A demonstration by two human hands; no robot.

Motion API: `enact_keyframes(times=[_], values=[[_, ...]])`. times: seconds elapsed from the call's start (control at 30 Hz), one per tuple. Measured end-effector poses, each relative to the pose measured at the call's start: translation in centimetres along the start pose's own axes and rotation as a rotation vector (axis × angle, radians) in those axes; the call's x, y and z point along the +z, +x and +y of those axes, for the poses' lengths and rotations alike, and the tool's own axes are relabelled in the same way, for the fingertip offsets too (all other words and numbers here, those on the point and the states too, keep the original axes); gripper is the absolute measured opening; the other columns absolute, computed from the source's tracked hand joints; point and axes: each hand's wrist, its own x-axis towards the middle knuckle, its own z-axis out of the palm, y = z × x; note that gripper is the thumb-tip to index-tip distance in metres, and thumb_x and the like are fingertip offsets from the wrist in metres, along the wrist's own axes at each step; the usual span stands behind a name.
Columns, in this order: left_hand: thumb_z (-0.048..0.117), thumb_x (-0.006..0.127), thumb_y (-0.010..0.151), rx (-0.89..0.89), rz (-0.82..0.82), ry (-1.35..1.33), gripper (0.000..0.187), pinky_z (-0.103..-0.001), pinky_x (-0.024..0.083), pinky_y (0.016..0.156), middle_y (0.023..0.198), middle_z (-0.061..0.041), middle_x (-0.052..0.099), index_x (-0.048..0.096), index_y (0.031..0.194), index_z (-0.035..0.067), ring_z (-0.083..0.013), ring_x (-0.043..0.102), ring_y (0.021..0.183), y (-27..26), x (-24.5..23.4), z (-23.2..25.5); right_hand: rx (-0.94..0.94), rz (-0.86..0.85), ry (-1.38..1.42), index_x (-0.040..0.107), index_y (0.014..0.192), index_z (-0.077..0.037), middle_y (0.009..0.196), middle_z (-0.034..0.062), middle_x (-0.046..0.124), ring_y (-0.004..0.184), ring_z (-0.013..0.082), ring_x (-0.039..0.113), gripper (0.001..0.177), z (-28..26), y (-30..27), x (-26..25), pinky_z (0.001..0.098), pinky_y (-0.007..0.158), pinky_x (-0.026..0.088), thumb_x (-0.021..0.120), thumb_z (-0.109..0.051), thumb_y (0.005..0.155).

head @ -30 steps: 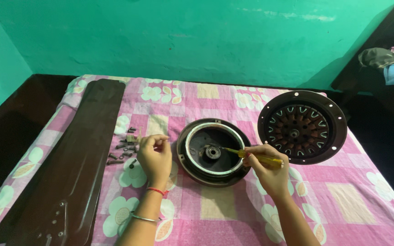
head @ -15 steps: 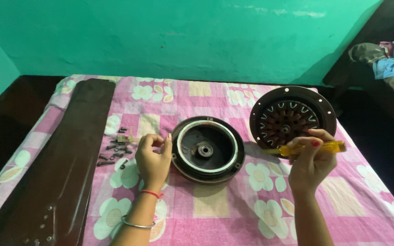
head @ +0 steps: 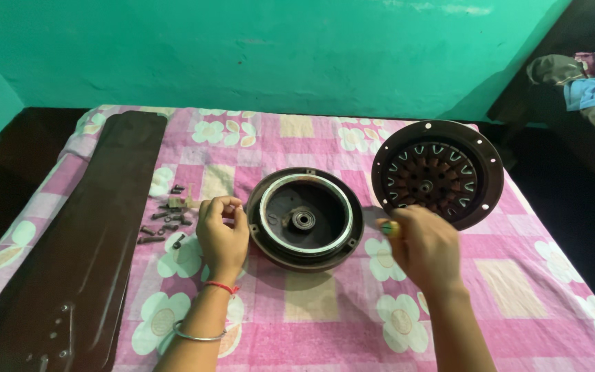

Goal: The person disassembles a ceiling fan motor housing on a bed, removes the central shaft, and inspects the internal components. They then reassemble the housing and secure it with screws using a screwdriver.

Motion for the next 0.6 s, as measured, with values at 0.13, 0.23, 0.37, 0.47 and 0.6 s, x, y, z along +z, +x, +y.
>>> enact_keyframes(times=[0.13,0.23,0.37,0.47,0.6], values=[[0.002,0.071,0.090,-0.021,-0.007,-0.010,0.010,-0.032,0.052,0.064,0.089,-0.006,0.064,0.068,0.099,0.005,-0.0165,0.067,0.072,-0.1,0.1,-0.3,0.022,-0.423,0.015,0.068,0.076,-0.006,0.069,0.0054,0.070,0.058,0.0231,0.066,0.043,-1.0,0.8,0.5,0.0398,0.051,0.050,0.081,-0.048,0.074],[0.005,0.070,0.092,-0.104,-0.037,-0.078,0.010,-0.029,0.054,0.061,0.091,-0.006,0.065,0.068,0.102,0.006,-0.0151,0.067,0.070,-0.1,0.2,-0.5,0.024,-0.497,0.225,0.082,0.085,-0.010,0.072,0.0083,0.074,0.059,0.0252,0.067,0.041,-1.1,1.2,0.5,0.0399,0.051,0.052,0.080,-0.050,0.075],[0.006,0.070,0.091,-0.128,-0.042,-0.061,0.010,-0.028,0.054,0.060,0.090,-0.005,0.067,0.069,0.101,0.006,-0.0144,0.067,0.070,0.0,0.2,-0.7,0.494,-0.991,0.103,0.083,0.083,-0.007,0.067,0.0120,0.075,0.058,0.0253,0.069,0.049,-1.1,1.4,0.5,0.0406,0.059,0.053,0.080,-0.055,0.077],[0.006,0.070,0.092,-0.146,-0.043,-0.054,0.010,-0.029,0.054,0.061,0.089,-0.005,0.067,0.070,0.101,0.007,-0.0144,0.068,0.071,0.0,0.3,-0.9,0.504,-1.044,0.197,0.085,0.086,-0.009,0.070,0.0094,0.079,0.060,0.0205,0.074,0.051,-1.0,1.2,0.4,0.0370,0.059,0.058,0.086,-0.056,0.065],[0.007,0.068,0.093,-0.162,-0.053,-0.051,0.012,-0.029,0.054,0.062,0.088,-0.006,0.068,0.069,0.105,0.007,-0.0158,0.068,0.071,0.0,0.4,-1.4,0.524,-1.021,0.319,0.086,0.087,-0.011,0.073,0.0072,0.082,0.060,0.0175,0.076,0.049,-0.3,1.2,0.6,0.0340,0.060,0.061,0.083,-0.056,0.069]])
